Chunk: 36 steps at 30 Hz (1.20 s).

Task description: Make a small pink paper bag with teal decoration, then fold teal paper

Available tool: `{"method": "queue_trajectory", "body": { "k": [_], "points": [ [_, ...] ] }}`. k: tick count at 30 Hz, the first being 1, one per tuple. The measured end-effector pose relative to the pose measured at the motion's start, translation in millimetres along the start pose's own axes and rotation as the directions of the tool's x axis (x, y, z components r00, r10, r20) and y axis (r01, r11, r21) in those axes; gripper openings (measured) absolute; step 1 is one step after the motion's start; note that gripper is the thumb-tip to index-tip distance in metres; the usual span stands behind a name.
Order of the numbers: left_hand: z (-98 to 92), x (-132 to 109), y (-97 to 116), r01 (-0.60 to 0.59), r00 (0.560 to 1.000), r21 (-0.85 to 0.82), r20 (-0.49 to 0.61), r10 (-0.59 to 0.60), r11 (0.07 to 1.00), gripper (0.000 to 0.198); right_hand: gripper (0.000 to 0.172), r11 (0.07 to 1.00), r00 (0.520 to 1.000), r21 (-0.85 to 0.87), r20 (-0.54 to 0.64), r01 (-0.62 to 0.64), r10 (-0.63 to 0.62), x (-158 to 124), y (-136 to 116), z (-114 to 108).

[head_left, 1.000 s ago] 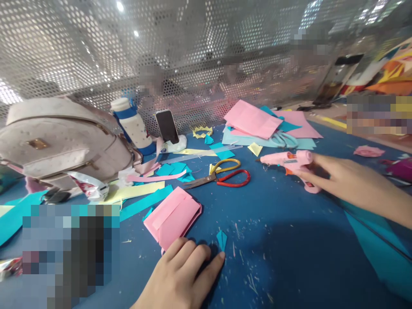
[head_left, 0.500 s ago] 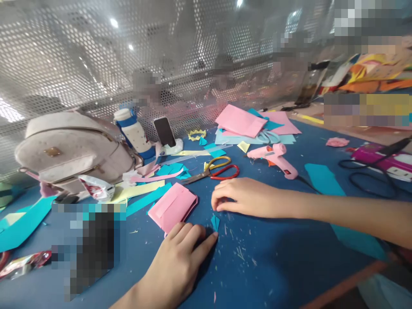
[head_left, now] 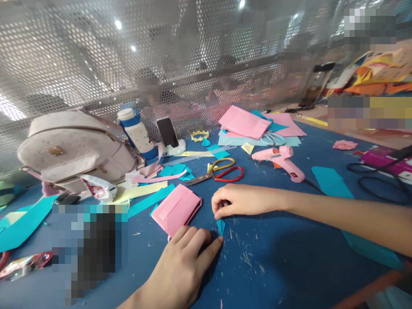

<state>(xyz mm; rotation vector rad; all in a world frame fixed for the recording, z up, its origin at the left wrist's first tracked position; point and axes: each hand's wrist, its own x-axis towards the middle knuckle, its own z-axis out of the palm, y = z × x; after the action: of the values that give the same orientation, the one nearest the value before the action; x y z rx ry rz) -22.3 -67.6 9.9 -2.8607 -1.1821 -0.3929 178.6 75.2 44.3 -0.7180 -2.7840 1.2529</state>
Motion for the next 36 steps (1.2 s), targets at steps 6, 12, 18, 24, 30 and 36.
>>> {"method": "queue_trajectory", "body": {
  "k": [6, 12, 18, 24, 30, 36],
  "points": [
    [-0.9, -1, 1, -0.006, 1.000, -0.005, 0.002, 0.006, 1.000, 0.042, 0.014, 1.000, 0.999, 0.030, 0.049, -0.008, 0.007, 1, -1, -4],
    [-0.8, -2, 1, -0.002, 1.000, -0.012, -0.005, 0.002, 1.000, 0.041, 0.007, 1.000, 0.998, 0.024, 0.061, -0.002, 0.001, -2, -4, -4],
    [1.5, -2, -1, -0.007, 1.000, -0.006, -0.011, 0.007, 1.000, 0.041, 0.014, 0.997, 0.999, -0.072, 0.048, 0.020, -0.017, -7, -11, -3],
    [-3.3, 0, 2, -0.070, 0.992, -0.053, -0.110, 0.064, 0.996, 0.038, 0.012, 0.998, 1.000, -0.068, 0.005, 0.006, -0.006, -9, -15, -4],
    [-40.1, 0, -40, 0.312, 0.872, -0.311, -0.281, -0.401, 0.898, 0.022, 0.013, 0.999, 0.993, -0.028, -0.120, 0.015, -0.019, -9, -25, -6],
    [-46.8, -3, -99, 0.602, 0.732, -0.407, -0.062, -0.678, 0.687, 0.018, 0.013, 0.998, 0.971, -0.003, -0.231, 0.056, -0.055, -5, -33, -3]
  ]
}}
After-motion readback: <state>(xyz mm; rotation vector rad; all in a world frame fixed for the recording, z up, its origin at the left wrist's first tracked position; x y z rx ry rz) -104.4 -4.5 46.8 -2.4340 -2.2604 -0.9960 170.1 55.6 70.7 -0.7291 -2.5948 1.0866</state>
